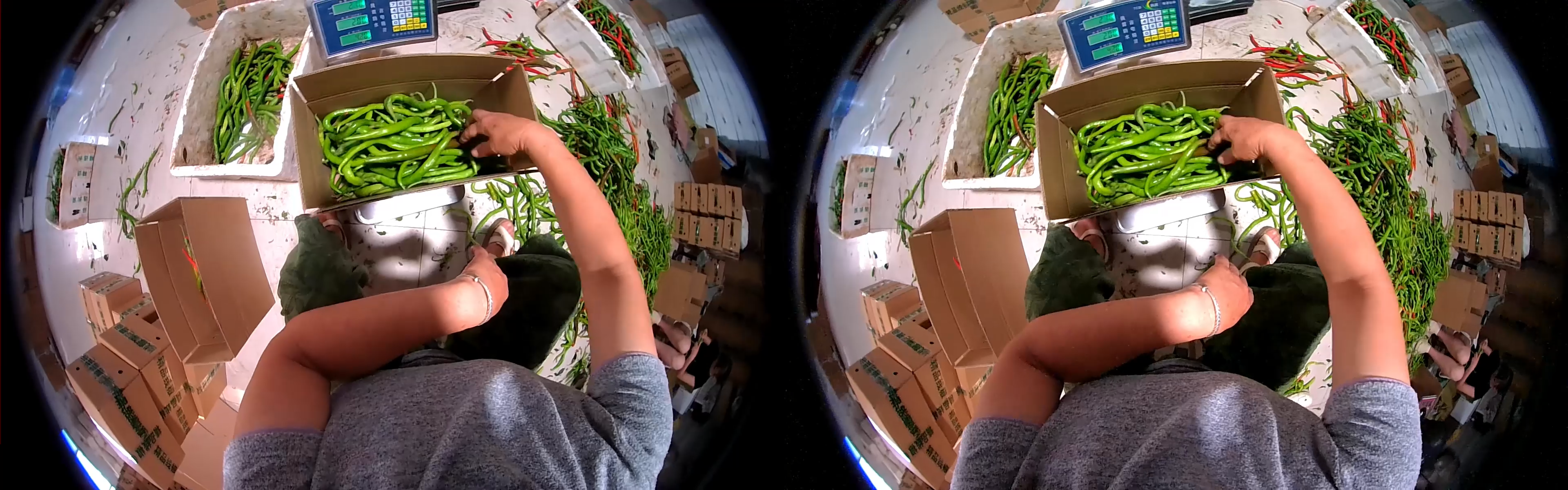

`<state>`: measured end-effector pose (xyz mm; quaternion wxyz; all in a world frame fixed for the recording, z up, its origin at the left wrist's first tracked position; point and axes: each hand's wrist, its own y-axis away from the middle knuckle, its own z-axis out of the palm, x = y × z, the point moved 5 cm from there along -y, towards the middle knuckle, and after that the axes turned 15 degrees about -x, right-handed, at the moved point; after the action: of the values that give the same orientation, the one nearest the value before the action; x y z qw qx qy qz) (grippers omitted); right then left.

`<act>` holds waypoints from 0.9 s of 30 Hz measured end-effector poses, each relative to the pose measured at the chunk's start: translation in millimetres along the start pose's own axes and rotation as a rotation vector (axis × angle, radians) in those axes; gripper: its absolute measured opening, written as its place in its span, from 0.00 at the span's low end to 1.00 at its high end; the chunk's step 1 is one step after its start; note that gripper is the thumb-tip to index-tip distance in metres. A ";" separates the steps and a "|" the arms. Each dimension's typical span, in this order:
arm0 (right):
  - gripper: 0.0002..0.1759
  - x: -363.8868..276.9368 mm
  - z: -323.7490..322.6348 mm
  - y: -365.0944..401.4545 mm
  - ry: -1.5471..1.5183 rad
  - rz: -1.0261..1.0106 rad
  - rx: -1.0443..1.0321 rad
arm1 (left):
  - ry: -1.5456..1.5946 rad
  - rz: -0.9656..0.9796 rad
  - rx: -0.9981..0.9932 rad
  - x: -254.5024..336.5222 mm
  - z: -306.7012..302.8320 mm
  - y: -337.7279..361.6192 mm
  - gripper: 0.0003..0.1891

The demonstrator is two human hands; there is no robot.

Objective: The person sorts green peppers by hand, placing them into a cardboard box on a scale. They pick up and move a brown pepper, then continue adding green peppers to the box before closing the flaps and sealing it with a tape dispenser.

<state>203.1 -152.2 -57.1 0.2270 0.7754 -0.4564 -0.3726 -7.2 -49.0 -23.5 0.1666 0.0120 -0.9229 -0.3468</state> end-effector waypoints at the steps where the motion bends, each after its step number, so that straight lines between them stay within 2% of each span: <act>1: 0.18 6.2 -7.0 7.8 -0.091 0.069 -0.009 | 0.004 -0.002 0.005 -0.1 -0.2 -2.0 0.14; 2: 0.18 11.9 -14.1 16.8 -0.187 0.137 -0.020 | 0.012 -0.009 0.019 -0.4 -0.6 -4.3 0.14; 3: 0.18 23.0 -25.0 34.7 -0.191 -0.035 0.267 | 0.019 -0.007 0.027 0.9 0.3 -6.8 0.14; 4: 0.18 23.3 -38.0 65.8 -0.319 -0.101 0.520 | 0.019 0.004 0.033 3.7 1.6 -10.1 0.14; 6: 0.16 20.8 -55.8 134.7 -0.583 -0.179 0.774 | -0.043 -0.037 0.064 6.9 12.0 -18.1 0.14; 8: 0.14 55.6 -35.4 192.0 -0.760 -0.192 0.978 | 0.065 0.040 0.053 3.0 14.5 -16.6 0.15; 10: 0.15 97.9 18.5 228.6 -0.898 -0.038 1.110 | 0.118 0.137 0.097 -1.0 20.5 -9.3 0.16; 11: 0.14 128.6 59.1 238.9 -0.956 0.096 1.093 | 0.053 0.085 0.018 1.3 19.6 -8.3 0.18; 13: 0.11 177.0 149.1 244.1 -1.204 0.351 1.091 | 0.069 0.112 -0.052 5.4 20.0 -8.0 0.19; 14: 0.08 195.2 196.1 243.2 -1.271 0.553 1.036 | 0.078 0.122 -0.089 6.6 22.0 -8.8 0.20; 15: 0.07 221.0 238.8 246.2 -1.252 0.569 1.080 | 0.093 0.138 -0.042 7.6 17.2 -13.6 0.21; 17: 0.06 218.3 293.2 226.6 -1.436 0.666 1.047 | 0.142 0.170 0.008 9.1 16.5 -15.4 0.22; 20: 0.17 276.8 399.7 179.7 -1.286 0.782 1.025 | 0.251 0.155 -0.040 0.0 12.3 -21.5 0.24; 21: 0.19 291.6 423.1 160.5 -1.249 0.850 0.991 | 0.245 0.142 -0.037 -6.2 12.8 -26.3 0.24; 22: 0.21 292.7 425.1 148.2 -1.075 0.957 0.937 | 0.208 0.100 -0.089 -11.5 18.0 -32.4 0.24; 24: 0.20 299.3 431.5 125.4 -1.238 1.030 0.788 | 0.229 0.052 -0.100 -23.9 15.0 -46.4 0.25; 26: 0.22 301.7 438.5 100.8 -1.048 1.064 0.535 | 0.237 -0.004 -0.113 -31.0 18.6 -54.4 0.26; 27: 0.23 301.1 449.1 87.8 -0.967 1.107 0.512 | 0.240 -0.034 -0.124 -35.8 20.3 -57.6 0.26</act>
<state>-104.7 -463.8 -386.0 -0.0306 0.2144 -0.8973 -0.3847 14.8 -74.9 -85.6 0.2704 0.0587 -0.8727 -0.4022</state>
